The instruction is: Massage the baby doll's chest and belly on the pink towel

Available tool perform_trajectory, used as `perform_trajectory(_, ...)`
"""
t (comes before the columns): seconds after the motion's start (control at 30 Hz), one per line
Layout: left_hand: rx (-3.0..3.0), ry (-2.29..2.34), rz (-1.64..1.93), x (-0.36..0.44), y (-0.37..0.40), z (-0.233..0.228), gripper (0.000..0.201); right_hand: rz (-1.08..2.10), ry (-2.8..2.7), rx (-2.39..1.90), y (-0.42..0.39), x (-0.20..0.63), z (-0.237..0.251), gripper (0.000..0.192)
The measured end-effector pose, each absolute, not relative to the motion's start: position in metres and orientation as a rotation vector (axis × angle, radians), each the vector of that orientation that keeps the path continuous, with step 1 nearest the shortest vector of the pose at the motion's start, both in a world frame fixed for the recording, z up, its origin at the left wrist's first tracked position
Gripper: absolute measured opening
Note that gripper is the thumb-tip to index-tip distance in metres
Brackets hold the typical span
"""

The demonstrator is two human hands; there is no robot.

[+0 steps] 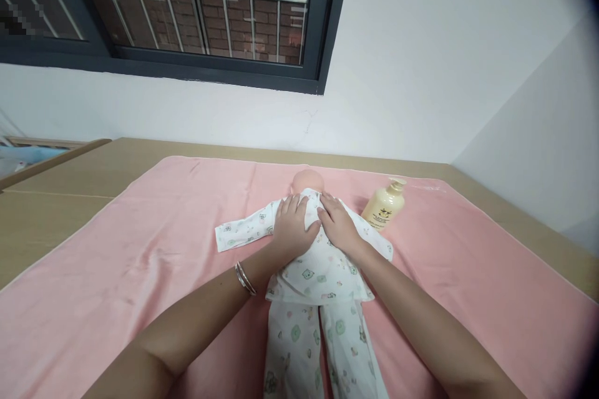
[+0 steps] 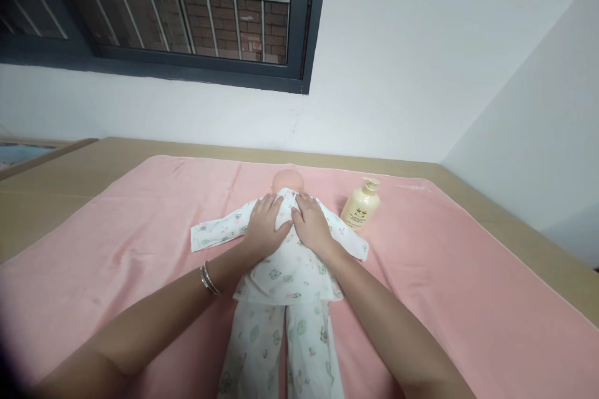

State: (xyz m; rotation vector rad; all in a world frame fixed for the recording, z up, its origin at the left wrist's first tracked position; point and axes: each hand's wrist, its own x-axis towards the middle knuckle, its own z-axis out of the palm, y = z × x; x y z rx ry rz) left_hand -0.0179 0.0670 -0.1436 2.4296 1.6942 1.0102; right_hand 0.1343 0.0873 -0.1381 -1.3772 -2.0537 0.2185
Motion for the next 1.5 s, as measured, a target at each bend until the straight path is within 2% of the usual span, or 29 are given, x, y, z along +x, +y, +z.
perform_trajectory(0.23,2.319,1.679,1.022,-0.028,0.084,-0.14,0.044,0.173,-2.1,-1.489,0.056,0.124,-0.117,0.044)
perform_trajectory(0.47,2.126,1.746,0.945,-0.04,0.105,-0.133,0.044,0.115,-2.197,-1.557,0.022,0.11,-0.107,0.047)
perform_trajectory(0.7,2.452,1.917,0.874,-0.01,0.063,-0.137,0.048,0.343,-2.045,-1.57,0.074,0.126,-0.131,0.066)
perform_trajectory(0.93,2.573,1.727,0.723,0.0,0.035,-0.129,0.048,0.326,-2.044,-1.525,0.093,0.141,-0.132,0.06)
perform_trajectory(1.2,2.281,1.672,0.945,-0.025,0.084,-0.122,0.04,0.022,-2.221,-1.456,0.038,0.106,-0.126,0.051)
perform_trajectory(1.5,2.188,1.679,1.172,-0.021,0.084,-0.143,0.041,0.246,-2.112,-1.491,0.073,0.127,-0.128,0.055)
